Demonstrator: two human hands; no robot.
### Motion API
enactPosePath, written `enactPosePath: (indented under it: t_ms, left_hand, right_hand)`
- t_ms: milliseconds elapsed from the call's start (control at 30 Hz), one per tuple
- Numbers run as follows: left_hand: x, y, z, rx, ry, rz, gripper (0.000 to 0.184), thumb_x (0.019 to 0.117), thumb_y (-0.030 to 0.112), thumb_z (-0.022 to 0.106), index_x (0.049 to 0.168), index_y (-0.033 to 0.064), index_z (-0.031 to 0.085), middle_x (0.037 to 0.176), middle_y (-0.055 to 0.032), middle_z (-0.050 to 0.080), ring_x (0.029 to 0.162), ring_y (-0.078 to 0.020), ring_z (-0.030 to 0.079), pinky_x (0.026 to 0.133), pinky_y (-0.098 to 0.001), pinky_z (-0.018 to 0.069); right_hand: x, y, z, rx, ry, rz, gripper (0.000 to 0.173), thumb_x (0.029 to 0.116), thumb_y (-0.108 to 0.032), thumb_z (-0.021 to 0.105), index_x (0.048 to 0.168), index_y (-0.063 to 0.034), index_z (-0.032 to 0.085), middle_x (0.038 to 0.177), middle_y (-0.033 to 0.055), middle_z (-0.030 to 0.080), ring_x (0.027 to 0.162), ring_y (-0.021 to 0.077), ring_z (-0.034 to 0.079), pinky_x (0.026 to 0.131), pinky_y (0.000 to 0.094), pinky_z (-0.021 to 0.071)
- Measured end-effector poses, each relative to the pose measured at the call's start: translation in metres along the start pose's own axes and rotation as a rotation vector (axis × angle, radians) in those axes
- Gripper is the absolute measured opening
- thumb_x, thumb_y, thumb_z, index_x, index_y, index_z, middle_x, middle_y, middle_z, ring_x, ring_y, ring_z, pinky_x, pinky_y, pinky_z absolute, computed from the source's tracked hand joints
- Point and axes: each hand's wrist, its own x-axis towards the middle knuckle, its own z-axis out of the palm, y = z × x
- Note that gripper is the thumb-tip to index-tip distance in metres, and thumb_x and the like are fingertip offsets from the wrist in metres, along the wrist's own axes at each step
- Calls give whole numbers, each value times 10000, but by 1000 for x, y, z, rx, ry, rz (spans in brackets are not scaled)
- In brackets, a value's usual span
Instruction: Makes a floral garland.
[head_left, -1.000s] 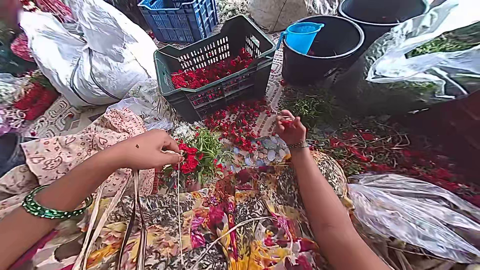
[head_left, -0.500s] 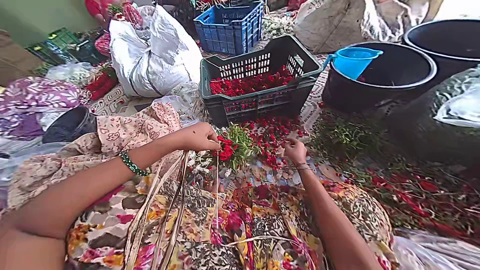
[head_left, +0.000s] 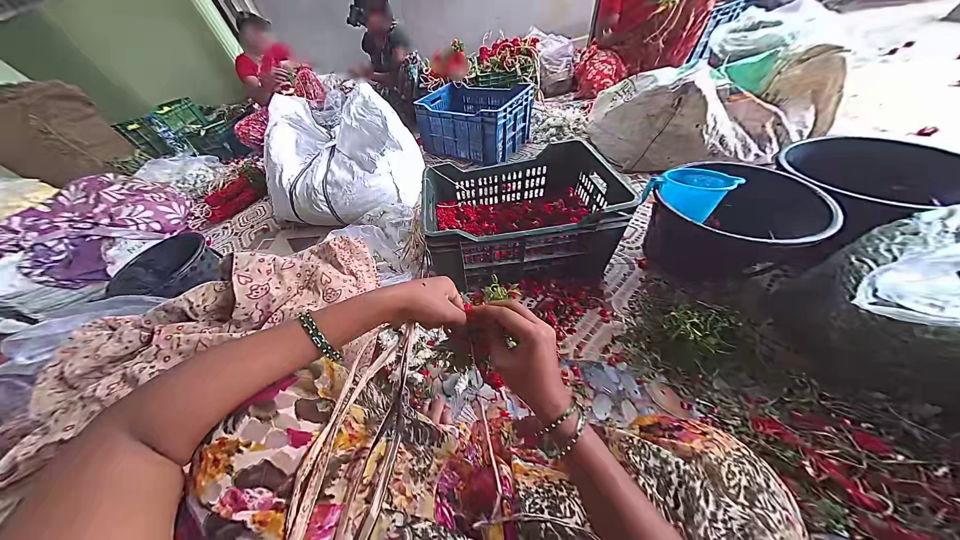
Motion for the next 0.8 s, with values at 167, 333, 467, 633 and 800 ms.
enactPosePath:
  t_ms: [167, 333, 467, 633, 800]
  left_hand:
    - [-7, 1, 2, 71, 44, 30, 310, 987, 150, 628, 704, 26, 600, 558, 32, 413, 472, -47, 331, 480, -242, 284]
    - [-11, 7, 4, 94, 51, 32, 310, 996, 195, 664, 762, -7, 637, 600, 8, 482, 502, -45, 359, 500, -240, 304]
    - [-14, 7, 5, 45, 49, 35, 281, 996, 178, 665, 789, -13, 653, 608, 13, 491, 504, -37, 362, 503, -226, 310]
    - [-13, 6, 3, 76, 60, 99, 261, 1005, 172, 656, 847, -36, 673, 653, -4, 522, 549, -49, 379, 538, -244, 329]
    - [-11, 10, 1, 52, 115, 76, 287, 1011, 200, 653, 816, -10, 670, 626, 23, 503, 511, -25, 359, 505, -218, 307]
  right_hand:
    - [-1, -6, 3, -123, 37, -24, 185, 883, -109, 637, 974, -61, 791, 917, 71, 750, 838, 120, 723, 759, 252, 596]
    - [-6, 3, 1, 85, 55, 34, 162, 881, -99, 666, 988, -12, 752, 970, 30, 763, 890, -22, 709, 810, 137, 576]
    - [-10, 13, 1, 381, 55, 78, 152, 865, -78, 707, 1009, -53, 750, 1006, -22, 756, 909, 27, 716, 828, 187, 605]
    - [-17, 1, 6, 136, 275, 63, 205, 857, -129, 712, 1006, 12, 728, 987, 59, 739, 952, 55, 700, 856, 180, 571]
    - [-57, -44, -2, -141, 240, 142, 337, 978, -155, 596, 1097, 160, 599, 854, 184, 664, 751, 109, 658, 698, 223, 553]
